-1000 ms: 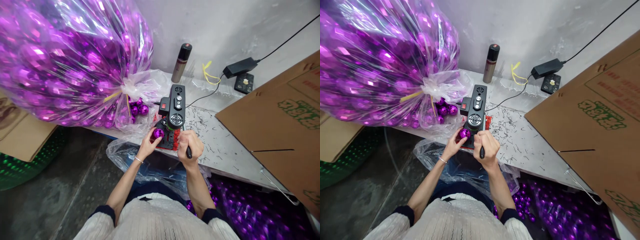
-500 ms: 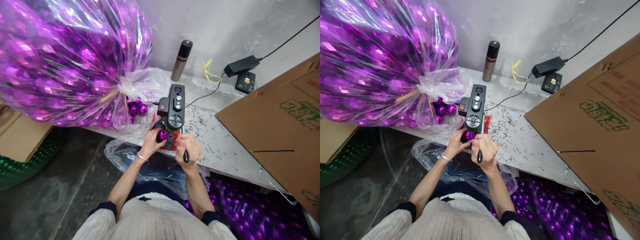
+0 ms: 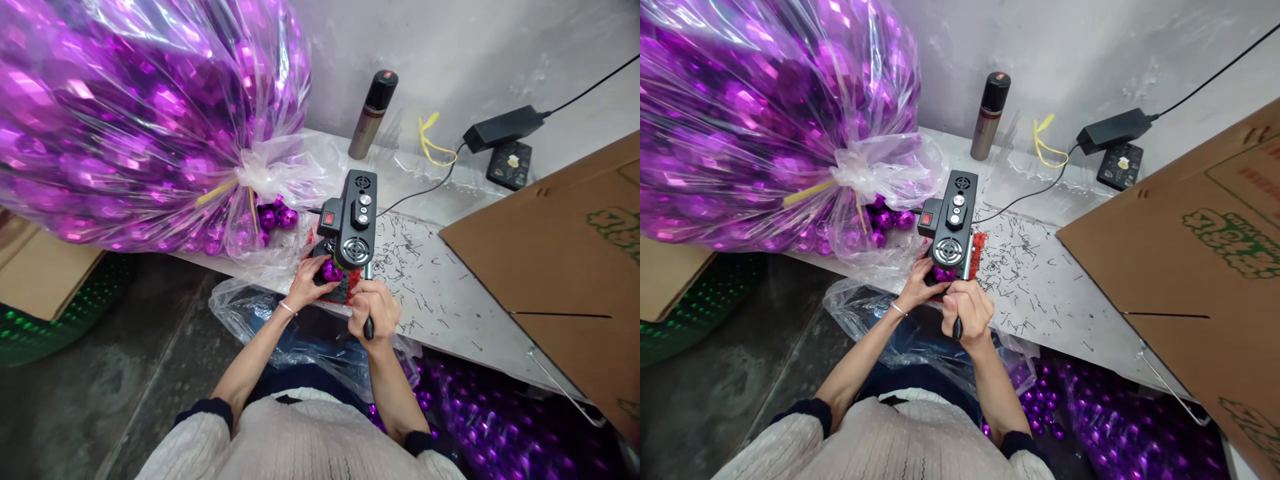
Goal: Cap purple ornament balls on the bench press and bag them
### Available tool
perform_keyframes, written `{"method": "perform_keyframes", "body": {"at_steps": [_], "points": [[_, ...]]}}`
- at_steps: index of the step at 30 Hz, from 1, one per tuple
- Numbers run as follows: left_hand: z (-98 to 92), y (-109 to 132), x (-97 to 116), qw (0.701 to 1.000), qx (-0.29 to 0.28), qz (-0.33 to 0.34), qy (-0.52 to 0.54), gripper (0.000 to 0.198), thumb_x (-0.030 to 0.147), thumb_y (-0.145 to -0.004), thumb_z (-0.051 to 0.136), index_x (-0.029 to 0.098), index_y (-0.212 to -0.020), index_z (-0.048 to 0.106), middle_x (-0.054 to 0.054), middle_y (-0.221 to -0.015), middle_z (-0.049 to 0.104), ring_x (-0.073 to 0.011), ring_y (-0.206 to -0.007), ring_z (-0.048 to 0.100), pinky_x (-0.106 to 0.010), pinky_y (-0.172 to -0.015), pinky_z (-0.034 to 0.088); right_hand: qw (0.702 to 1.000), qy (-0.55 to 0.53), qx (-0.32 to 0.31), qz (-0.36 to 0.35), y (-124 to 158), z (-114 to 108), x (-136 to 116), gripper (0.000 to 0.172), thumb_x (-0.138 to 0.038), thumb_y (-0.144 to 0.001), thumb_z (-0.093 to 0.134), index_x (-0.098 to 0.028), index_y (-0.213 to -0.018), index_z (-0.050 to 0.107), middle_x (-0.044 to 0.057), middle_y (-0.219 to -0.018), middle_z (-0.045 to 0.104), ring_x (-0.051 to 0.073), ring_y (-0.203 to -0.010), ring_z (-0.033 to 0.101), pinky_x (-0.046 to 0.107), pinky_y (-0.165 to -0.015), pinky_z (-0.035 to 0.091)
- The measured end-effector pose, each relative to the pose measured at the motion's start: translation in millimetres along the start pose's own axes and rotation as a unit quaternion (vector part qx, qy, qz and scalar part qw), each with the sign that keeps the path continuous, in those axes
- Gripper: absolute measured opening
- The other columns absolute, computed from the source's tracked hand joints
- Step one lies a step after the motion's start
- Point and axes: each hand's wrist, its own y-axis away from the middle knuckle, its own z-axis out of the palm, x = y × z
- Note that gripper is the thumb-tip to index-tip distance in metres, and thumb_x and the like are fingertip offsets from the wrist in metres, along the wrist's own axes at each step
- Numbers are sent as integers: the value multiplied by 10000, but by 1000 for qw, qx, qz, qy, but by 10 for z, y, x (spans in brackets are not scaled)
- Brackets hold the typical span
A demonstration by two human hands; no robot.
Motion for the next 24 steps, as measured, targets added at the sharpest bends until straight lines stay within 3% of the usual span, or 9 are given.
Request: {"method": "perform_keyframes", "body": {"at_steps": [5, 10, 24], "points": [[-1, 2, 11, 1000, 8, 3, -4, 621, 469, -773, 834, 203, -1300, 641, -121, -1207, 733, -304, -1171, 669, -496, -1085, 486, 999, -14, 25, -32, 195, 134, 117, 214, -221, -1000, 419, -227, -815, 527, 20, -724, 602, 138, -597, 520, 297, -559, 434], [-1, 8, 5, 1000, 10, 11, -6, 611, 472, -784, 825, 197, -1295, 636, -121, -1197, 734, -296, -1154, 672, -487, -1068, 494, 998, -17, 51, -14, 331, 218, 158, 220, -223, -1007, 405, -224, -814, 510, 18, -738, 589, 132, -605, 514, 306, -571, 420], [39, -16, -39, 999, 33, 34, -8, 595, 475, -793, 815, 187, -1280, 633, -124, -1210, 729, -289, -1161, 671, -489, -1080, 482, 995, -39, 91, -18, 349, 330, 186, 228, -212, -1015, 395, -217, -806, 484, -1, -740, 548, 119, -621, 505, 301, -607, 430]]}}
